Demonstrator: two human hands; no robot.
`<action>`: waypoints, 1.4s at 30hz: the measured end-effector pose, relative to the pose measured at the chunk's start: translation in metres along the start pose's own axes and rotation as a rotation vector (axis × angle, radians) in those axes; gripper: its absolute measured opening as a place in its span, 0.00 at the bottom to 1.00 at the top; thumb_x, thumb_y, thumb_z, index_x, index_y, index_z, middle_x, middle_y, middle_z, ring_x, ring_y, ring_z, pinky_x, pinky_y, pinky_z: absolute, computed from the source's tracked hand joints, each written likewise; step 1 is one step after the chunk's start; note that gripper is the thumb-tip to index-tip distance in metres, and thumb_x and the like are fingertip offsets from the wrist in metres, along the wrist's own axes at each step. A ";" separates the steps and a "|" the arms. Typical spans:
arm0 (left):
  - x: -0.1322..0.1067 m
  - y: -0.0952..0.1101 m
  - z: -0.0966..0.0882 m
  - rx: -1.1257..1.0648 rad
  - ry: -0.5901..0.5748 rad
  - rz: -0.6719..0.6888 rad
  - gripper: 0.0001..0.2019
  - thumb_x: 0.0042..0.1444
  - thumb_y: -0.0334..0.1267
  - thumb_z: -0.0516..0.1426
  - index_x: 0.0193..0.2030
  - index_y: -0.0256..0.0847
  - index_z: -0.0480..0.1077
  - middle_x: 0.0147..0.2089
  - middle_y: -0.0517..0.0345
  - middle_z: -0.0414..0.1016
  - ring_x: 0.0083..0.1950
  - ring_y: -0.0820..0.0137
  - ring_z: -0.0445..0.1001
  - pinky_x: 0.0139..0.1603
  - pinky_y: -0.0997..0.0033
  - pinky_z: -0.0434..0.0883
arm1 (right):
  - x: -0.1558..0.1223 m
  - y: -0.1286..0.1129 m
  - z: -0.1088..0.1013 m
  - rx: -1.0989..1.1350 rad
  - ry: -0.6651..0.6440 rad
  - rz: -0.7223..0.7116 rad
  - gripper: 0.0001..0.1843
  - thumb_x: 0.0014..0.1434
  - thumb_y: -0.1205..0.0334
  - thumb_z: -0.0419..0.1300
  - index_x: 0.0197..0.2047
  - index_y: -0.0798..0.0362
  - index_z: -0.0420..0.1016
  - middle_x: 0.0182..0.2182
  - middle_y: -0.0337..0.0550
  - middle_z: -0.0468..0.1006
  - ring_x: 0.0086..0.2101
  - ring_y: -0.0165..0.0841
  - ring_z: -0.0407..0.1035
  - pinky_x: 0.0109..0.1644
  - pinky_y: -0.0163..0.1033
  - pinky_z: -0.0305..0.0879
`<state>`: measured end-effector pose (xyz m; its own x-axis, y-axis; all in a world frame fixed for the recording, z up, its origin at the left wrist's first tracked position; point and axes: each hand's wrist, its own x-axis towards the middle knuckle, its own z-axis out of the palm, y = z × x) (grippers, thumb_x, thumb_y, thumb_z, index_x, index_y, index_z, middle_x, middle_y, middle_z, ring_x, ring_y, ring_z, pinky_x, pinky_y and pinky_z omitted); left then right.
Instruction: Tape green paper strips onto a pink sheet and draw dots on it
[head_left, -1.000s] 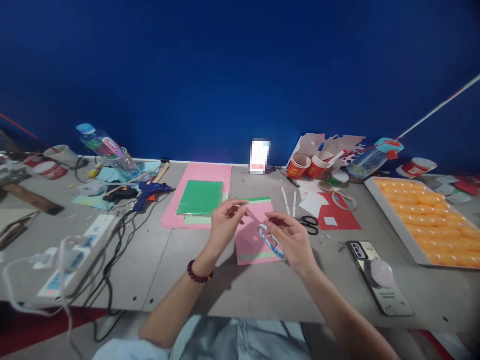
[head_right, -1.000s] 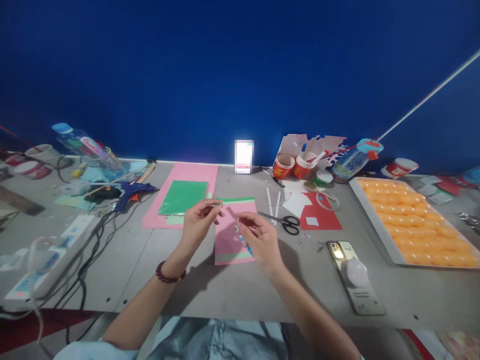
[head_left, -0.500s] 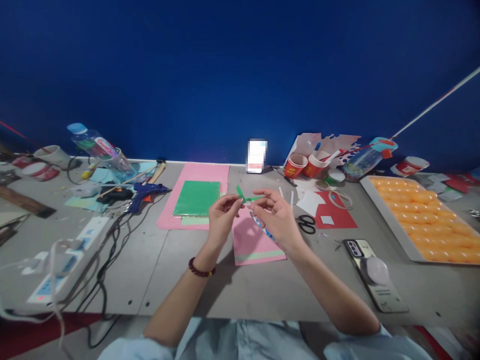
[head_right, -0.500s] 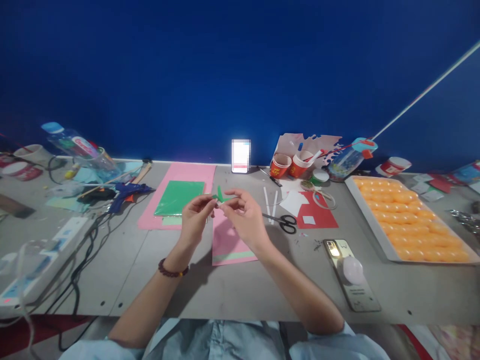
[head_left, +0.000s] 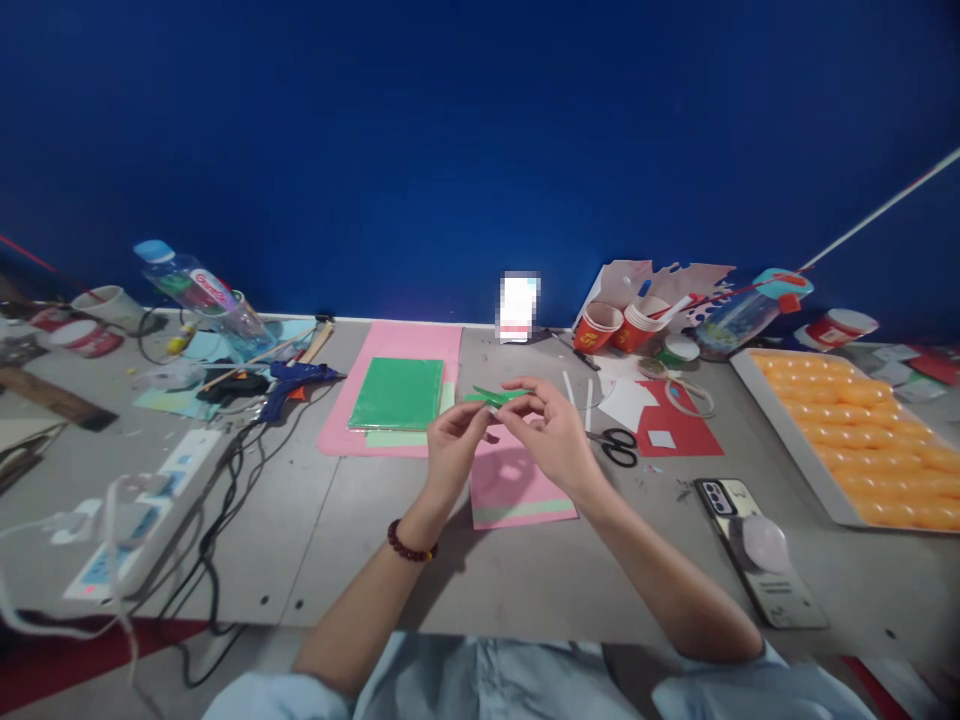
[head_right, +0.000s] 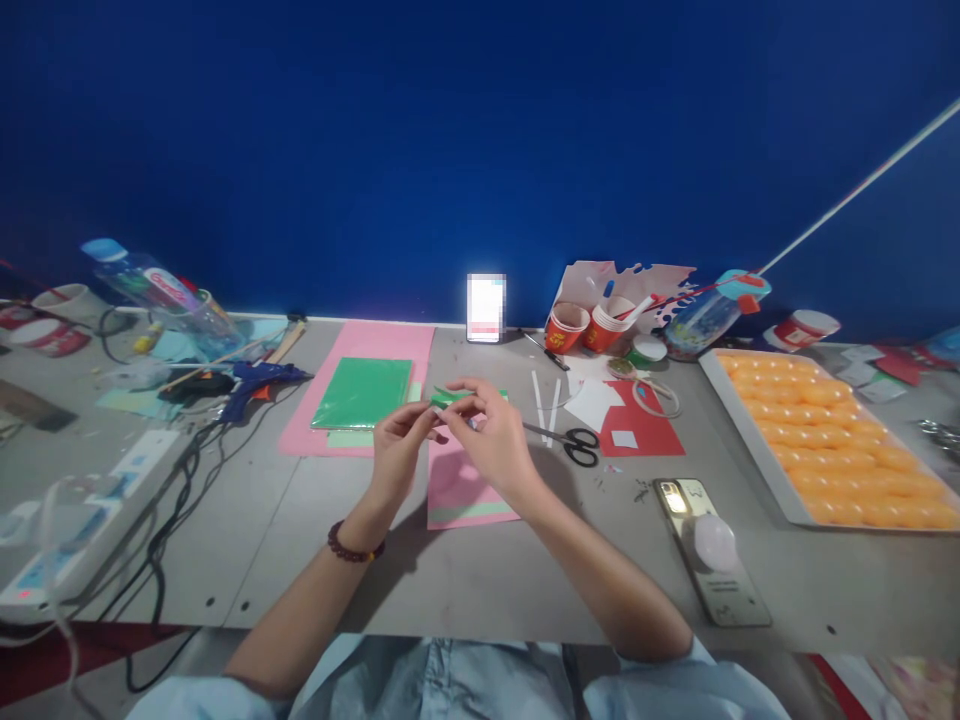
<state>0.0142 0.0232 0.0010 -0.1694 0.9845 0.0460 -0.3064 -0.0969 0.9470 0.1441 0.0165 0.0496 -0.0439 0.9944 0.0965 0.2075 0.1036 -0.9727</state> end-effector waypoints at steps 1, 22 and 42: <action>0.000 -0.001 0.000 -0.001 -0.007 -0.001 0.14 0.43 0.47 0.67 0.31 0.38 0.75 0.28 0.56 0.78 0.30 0.66 0.79 0.23 0.73 0.73 | 0.000 0.000 -0.001 -0.013 0.000 -0.003 0.16 0.54 0.61 0.61 0.47 0.51 0.72 0.28 0.39 0.78 0.30 0.32 0.71 0.26 0.33 0.58; -0.005 0.000 -0.001 0.124 -0.049 0.156 0.10 0.49 0.44 0.64 0.33 0.39 0.78 0.30 0.55 0.81 0.27 0.69 0.79 0.23 0.75 0.76 | 0.000 -0.003 -0.004 -0.068 -0.003 -0.013 0.15 0.54 0.61 0.60 0.46 0.50 0.71 0.29 0.39 0.79 0.31 0.32 0.72 0.30 0.34 0.61; -0.006 -0.004 -0.005 0.263 -0.082 0.266 0.07 0.54 0.38 0.60 0.36 0.39 0.78 0.30 0.57 0.80 0.25 0.74 0.74 0.26 0.75 0.74 | 0.000 -0.003 -0.004 -0.058 -0.010 -0.001 0.14 0.55 0.62 0.60 0.46 0.49 0.71 0.29 0.38 0.79 0.30 0.32 0.72 0.31 0.35 0.62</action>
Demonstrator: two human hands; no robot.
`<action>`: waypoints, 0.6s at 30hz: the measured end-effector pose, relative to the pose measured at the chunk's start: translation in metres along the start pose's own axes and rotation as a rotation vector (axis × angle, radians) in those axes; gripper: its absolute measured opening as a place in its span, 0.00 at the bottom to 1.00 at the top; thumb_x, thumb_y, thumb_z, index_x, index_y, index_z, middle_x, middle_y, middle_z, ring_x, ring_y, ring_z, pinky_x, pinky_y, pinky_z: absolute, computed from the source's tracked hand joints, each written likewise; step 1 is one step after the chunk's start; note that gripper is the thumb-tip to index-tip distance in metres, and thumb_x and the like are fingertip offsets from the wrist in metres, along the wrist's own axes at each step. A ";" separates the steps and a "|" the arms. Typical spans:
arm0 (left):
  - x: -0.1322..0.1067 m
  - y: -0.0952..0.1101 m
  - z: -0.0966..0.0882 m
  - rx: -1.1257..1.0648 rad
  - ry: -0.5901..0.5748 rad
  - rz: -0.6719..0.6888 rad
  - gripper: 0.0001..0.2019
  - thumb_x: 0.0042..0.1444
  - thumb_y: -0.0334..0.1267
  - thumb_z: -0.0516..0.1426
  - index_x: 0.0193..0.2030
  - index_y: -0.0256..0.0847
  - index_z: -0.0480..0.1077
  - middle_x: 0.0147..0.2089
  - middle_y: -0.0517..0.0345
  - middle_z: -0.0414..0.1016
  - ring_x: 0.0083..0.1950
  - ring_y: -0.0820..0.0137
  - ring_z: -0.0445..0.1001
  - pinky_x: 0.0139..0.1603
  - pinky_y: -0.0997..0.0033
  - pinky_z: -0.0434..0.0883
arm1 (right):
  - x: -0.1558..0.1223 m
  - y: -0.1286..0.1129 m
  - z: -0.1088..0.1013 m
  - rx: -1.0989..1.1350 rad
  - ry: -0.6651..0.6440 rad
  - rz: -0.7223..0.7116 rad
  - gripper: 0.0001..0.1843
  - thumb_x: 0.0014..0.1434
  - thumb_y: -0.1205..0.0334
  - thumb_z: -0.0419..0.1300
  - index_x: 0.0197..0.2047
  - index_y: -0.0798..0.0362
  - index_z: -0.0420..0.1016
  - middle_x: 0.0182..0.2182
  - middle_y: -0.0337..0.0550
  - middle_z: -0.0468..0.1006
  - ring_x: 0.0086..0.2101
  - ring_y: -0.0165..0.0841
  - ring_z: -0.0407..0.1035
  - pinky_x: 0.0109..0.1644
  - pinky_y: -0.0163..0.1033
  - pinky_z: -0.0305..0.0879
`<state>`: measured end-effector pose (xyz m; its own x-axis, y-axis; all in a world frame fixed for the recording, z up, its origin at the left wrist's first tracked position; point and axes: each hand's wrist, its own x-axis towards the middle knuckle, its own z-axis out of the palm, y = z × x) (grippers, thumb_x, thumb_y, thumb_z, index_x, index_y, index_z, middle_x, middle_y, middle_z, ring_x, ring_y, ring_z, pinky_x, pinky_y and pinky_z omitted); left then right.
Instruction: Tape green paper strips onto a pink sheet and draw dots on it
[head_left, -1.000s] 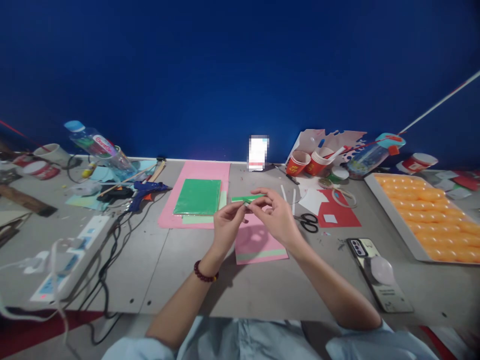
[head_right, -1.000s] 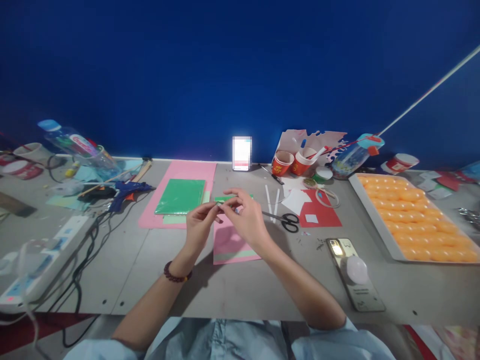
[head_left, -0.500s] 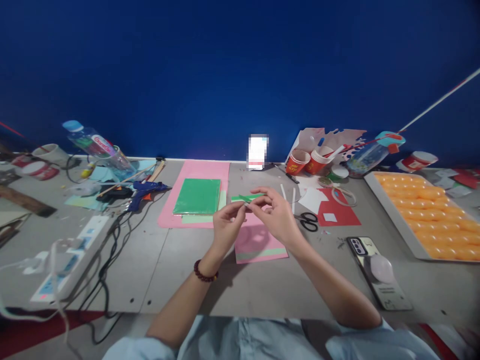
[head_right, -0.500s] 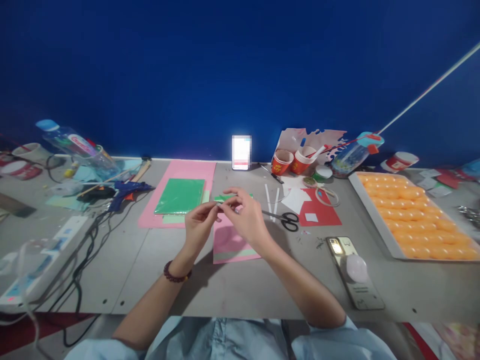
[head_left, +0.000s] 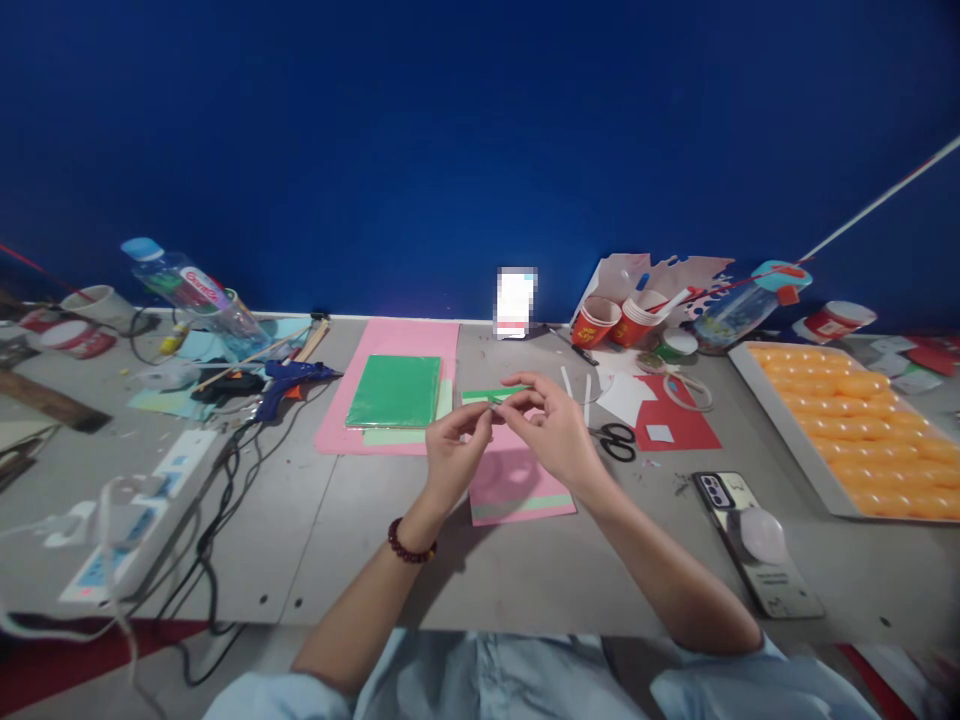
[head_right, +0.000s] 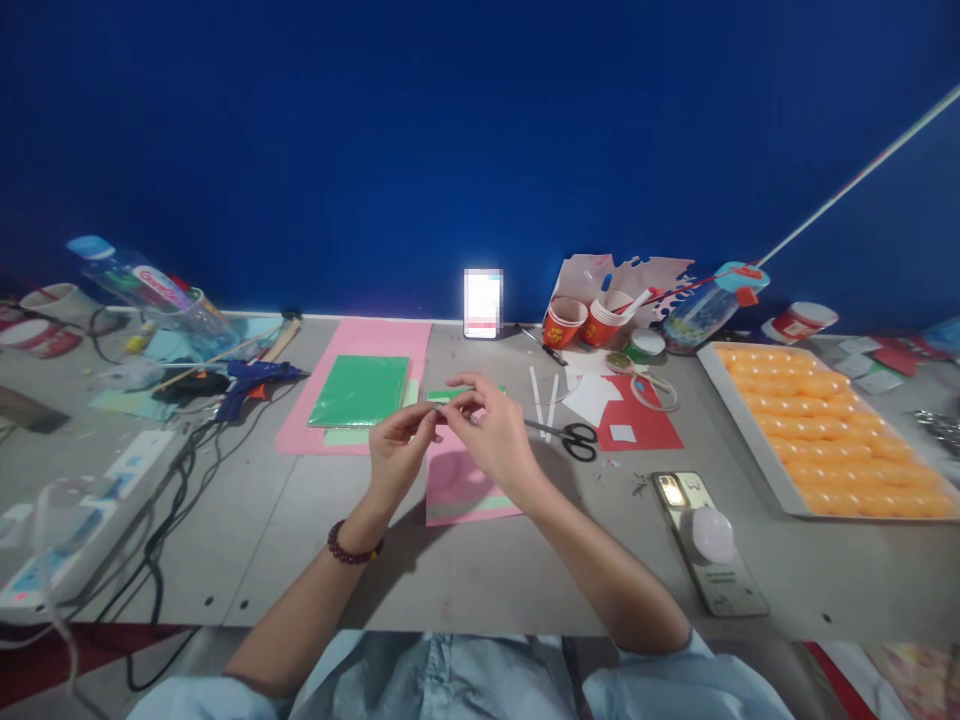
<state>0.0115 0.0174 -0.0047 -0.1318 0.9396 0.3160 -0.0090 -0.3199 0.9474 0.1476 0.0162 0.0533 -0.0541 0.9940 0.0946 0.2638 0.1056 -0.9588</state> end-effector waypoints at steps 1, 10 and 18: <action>0.000 0.000 0.000 0.004 -0.001 -0.002 0.07 0.54 0.38 0.60 0.36 0.39 0.78 0.30 0.57 0.80 0.25 0.74 0.74 0.27 0.75 0.74 | 0.000 0.000 0.000 0.000 -0.002 0.001 0.14 0.55 0.62 0.60 0.46 0.49 0.71 0.29 0.38 0.79 0.31 0.32 0.73 0.31 0.35 0.62; -0.001 0.000 0.000 0.083 0.000 0.034 0.08 0.55 0.37 0.58 0.36 0.39 0.78 0.31 0.56 0.80 0.29 0.72 0.76 0.28 0.74 0.75 | 0.000 0.001 -0.001 -0.014 -0.002 0.002 0.14 0.54 0.62 0.59 0.45 0.49 0.71 0.29 0.38 0.79 0.32 0.34 0.73 0.31 0.35 0.62; -0.001 0.000 -0.001 0.122 -0.001 0.058 0.08 0.55 0.38 0.59 0.36 0.39 0.78 0.32 0.55 0.81 0.31 0.70 0.78 0.29 0.74 0.76 | 0.000 -0.002 -0.001 -0.017 -0.012 0.009 0.14 0.54 0.63 0.59 0.45 0.49 0.71 0.29 0.37 0.78 0.30 0.31 0.71 0.31 0.35 0.61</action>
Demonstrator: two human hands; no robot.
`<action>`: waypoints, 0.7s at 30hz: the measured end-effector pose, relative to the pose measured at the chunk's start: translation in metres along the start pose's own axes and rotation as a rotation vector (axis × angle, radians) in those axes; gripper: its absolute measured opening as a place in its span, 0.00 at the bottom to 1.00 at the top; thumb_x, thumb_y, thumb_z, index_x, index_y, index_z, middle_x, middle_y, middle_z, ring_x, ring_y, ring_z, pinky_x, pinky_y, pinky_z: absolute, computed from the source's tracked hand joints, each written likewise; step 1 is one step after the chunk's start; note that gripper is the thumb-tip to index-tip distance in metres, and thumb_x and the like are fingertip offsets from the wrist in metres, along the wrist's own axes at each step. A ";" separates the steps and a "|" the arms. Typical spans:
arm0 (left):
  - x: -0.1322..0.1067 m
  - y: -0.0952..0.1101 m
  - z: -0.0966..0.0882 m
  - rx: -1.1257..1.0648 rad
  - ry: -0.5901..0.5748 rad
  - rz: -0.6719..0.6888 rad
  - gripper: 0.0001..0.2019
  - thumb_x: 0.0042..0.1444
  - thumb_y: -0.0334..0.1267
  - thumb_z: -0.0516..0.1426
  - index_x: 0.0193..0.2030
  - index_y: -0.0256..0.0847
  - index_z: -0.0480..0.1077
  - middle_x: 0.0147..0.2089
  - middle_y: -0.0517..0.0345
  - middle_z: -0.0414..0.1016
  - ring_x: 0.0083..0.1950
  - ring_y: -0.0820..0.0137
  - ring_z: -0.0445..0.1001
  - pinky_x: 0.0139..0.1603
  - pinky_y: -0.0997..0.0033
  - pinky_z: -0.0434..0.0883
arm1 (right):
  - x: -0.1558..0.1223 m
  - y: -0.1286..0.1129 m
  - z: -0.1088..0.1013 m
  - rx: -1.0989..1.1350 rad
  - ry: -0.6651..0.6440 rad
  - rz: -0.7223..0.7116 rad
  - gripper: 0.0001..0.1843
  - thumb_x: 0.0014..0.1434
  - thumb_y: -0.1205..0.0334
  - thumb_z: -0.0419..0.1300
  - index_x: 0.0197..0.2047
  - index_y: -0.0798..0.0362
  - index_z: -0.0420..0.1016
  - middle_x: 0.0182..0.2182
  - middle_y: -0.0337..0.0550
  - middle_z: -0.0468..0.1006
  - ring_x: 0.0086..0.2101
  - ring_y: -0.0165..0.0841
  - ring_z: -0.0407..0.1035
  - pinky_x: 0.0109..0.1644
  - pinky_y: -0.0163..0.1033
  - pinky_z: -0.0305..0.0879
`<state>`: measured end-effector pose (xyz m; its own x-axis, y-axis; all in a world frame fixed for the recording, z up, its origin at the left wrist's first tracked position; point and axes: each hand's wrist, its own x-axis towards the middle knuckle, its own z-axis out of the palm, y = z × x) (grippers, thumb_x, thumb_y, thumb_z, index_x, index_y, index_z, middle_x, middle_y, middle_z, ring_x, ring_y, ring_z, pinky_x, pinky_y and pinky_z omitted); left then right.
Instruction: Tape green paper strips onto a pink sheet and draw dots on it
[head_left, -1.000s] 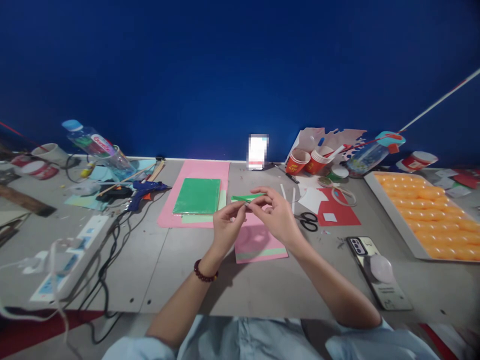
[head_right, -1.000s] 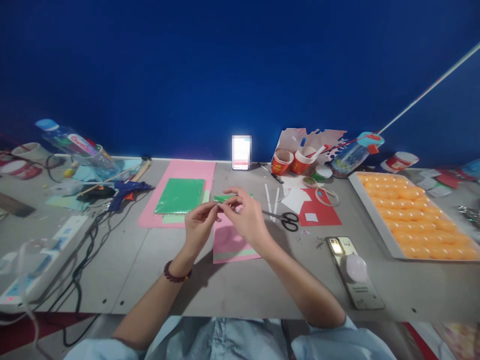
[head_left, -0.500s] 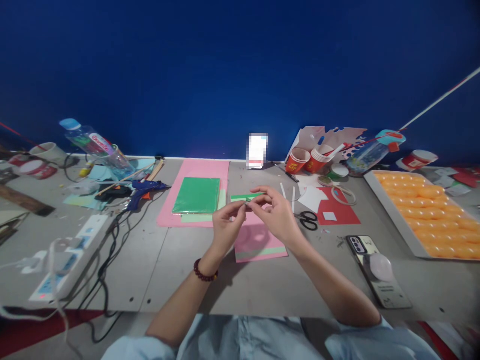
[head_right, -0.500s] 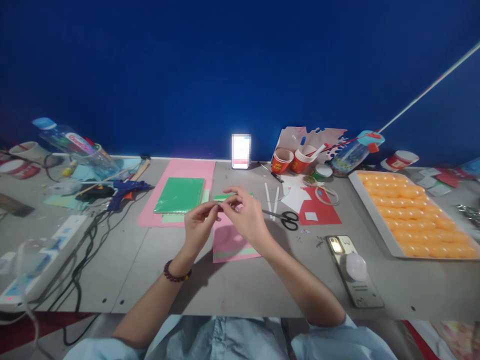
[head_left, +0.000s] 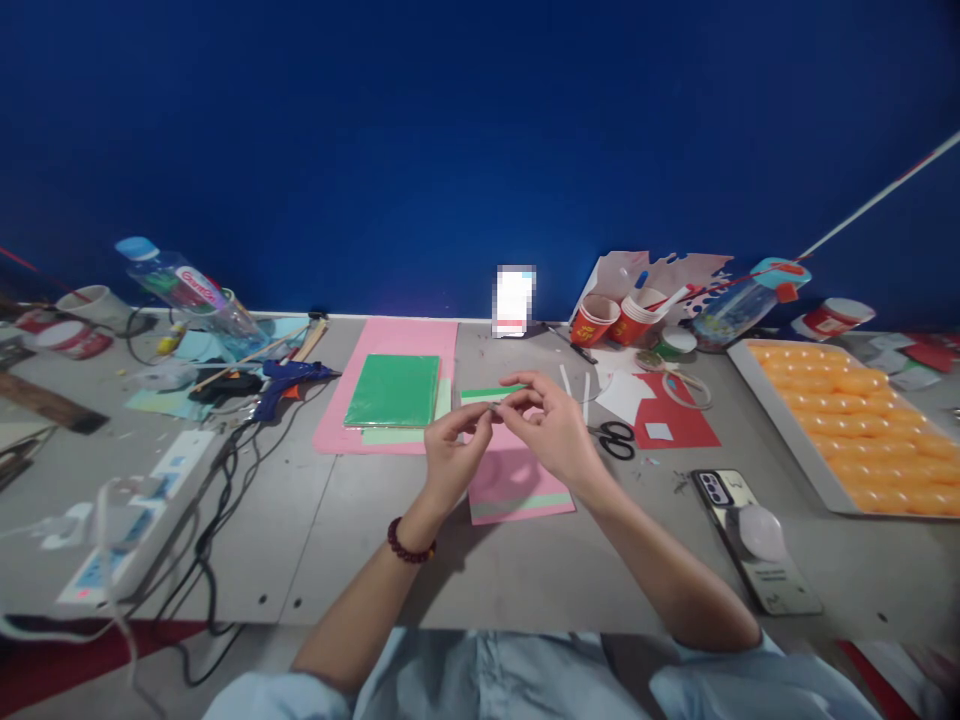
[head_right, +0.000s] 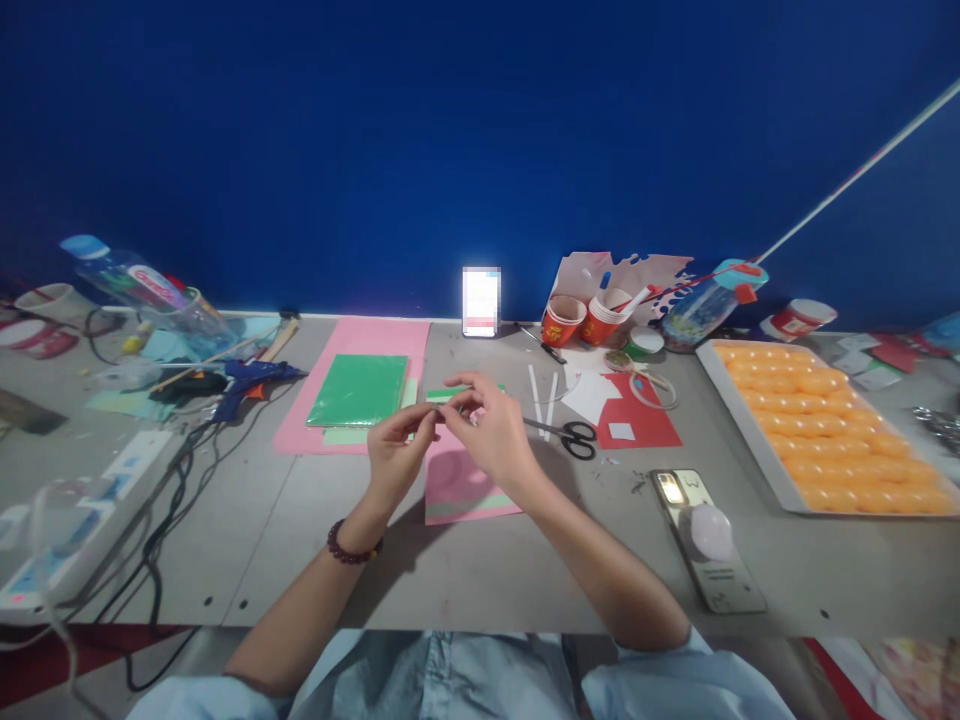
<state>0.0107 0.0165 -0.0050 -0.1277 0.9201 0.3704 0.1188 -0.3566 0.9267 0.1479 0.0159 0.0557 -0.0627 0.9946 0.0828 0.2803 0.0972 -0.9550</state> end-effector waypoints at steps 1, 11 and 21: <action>0.000 0.000 0.000 0.001 0.007 0.001 0.08 0.54 0.38 0.59 0.36 0.39 0.78 0.32 0.55 0.81 0.31 0.70 0.78 0.29 0.74 0.76 | 0.000 0.000 0.000 0.002 0.000 -0.001 0.13 0.54 0.63 0.59 0.45 0.49 0.71 0.29 0.37 0.78 0.30 0.31 0.71 0.31 0.35 0.61; -0.001 0.002 0.000 0.007 0.025 0.002 0.08 0.54 0.38 0.59 0.35 0.40 0.79 0.32 0.55 0.81 0.31 0.69 0.78 0.28 0.73 0.77 | 0.000 0.000 0.000 0.009 0.004 -0.008 0.14 0.53 0.63 0.58 0.44 0.50 0.71 0.29 0.39 0.78 0.32 0.33 0.73 0.30 0.35 0.62; -0.001 0.002 0.000 0.009 0.008 0.054 0.07 0.55 0.38 0.59 0.35 0.40 0.78 0.32 0.55 0.81 0.31 0.70 0.78 0.29 0.73 0.76 | 0.000 0.000 0.001 -0.004 0.018 -0.012 0.13 0.53 0.63 0.59 0.44 0.50 0.72 0.29 0.38 0.78 0.30 0.31 0.71 0.30 0.34 0.61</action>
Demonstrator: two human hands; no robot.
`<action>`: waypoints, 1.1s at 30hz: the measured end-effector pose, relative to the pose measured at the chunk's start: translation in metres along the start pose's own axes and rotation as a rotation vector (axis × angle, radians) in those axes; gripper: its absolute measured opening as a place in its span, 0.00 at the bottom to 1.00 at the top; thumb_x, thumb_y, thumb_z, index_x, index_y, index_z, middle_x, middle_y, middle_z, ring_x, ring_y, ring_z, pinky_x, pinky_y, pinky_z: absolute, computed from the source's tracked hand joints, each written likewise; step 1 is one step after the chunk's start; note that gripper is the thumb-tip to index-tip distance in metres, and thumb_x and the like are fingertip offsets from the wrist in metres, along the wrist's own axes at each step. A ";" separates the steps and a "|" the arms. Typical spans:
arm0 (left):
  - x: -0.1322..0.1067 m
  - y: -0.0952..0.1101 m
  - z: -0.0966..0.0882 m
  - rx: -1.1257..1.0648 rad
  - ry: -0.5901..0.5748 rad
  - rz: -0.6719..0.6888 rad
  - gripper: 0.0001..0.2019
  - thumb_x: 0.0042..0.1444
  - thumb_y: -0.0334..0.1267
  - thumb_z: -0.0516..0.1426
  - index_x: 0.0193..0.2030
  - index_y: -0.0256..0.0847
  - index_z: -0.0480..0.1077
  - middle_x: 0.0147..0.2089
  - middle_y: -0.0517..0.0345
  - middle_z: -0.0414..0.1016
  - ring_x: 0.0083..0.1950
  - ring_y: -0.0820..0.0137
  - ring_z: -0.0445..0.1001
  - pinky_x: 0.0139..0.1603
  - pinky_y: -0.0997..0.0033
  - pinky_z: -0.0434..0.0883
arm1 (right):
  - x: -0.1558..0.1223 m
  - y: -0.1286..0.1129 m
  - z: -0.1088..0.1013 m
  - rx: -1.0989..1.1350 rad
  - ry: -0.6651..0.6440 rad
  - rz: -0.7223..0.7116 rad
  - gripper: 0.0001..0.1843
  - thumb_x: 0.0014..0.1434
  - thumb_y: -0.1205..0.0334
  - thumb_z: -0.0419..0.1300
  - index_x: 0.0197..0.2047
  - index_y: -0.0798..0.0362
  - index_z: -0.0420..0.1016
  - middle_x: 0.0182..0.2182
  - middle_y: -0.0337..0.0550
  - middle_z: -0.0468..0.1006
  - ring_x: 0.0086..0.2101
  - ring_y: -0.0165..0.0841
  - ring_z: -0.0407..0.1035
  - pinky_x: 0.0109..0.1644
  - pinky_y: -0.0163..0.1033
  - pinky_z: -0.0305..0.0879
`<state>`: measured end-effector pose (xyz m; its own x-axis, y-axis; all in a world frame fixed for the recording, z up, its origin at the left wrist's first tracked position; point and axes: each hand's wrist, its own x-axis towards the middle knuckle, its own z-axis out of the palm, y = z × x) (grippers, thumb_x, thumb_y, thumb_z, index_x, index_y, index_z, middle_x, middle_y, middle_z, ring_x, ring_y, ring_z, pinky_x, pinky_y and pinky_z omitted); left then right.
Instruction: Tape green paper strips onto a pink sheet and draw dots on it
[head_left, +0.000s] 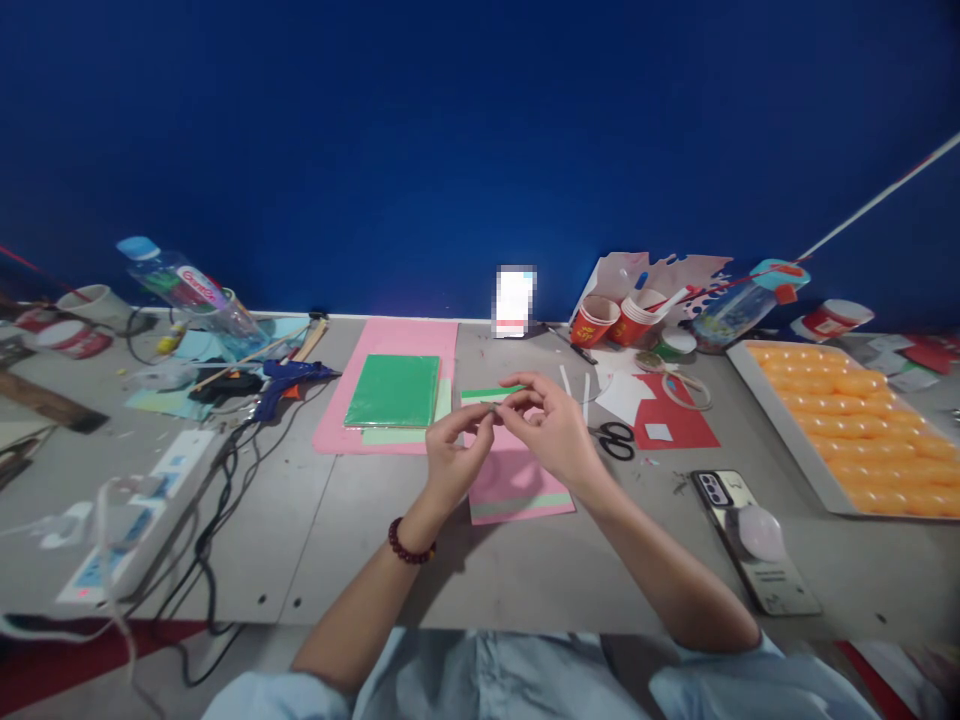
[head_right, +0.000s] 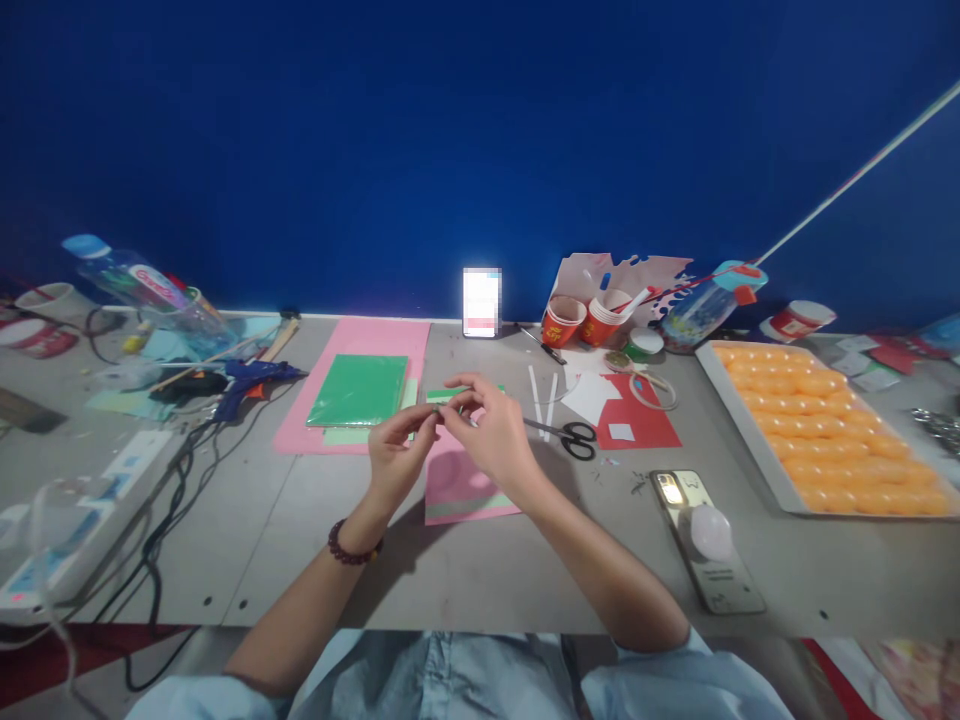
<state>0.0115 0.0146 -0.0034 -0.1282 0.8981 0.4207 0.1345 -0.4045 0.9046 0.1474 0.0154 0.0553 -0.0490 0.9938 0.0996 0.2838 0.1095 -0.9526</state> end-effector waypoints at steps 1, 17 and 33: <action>0.000 0.001 0.000 -0.001 0.001 0.005 0.07 0.55 0.38 0.59 0.35 0.40 0.78 0.32 0.55 0.81 0.31 0.70 0.78 0.29 0.73 0.76 | 0.000 0.000 0.000 -0.003 0.001 -0.002 0.13 0.53 0.63 0.59 0.44 0.50 0.72 0.28 0.38 0.78 0.29 0.31 0.70 0.30 0.34 0.60; 0.005 0.009 -0.003 0.081 0.126 0.012 0.08 0.56 0.41 0.58 0.32 0.41 0.76 0.32 0.54 0.80 0.33 0.69 0.76 0.36 0.69 0.72 | -0.001 0.008 0.008 0.036 -0.058 -0.021 0.16 0.53 0.61 0.60 0.47 0.49 0.71 0.35 0.42 0.76 0.30 0.29 0.67 0.30 0.33 0.65; 0.017 0.002 -0.010 0.111 0.014 0.029 0.07 0.55 0.37 0.58 0.27 0.41 0.74 0.31 0.55 0.76 0.36 0.69 0.73 0.38 0.69 0.70 | 0.010 0.039 0.018 0.322 -0.266 0.092 0.20 0.47 0.64 0.62 0.46 0.49 0.68 0.44 0.42 0.71 0.36 0.29 0.70 0.37 0.35 0.71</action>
<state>-0.0005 0.0276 0.0066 -0.1359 0.8835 0.4483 0.2461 -0.4082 0.8791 0.1411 0.0290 0.0140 -0.2944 0.9553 -0.0277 -0.0125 -0.0328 -0.9994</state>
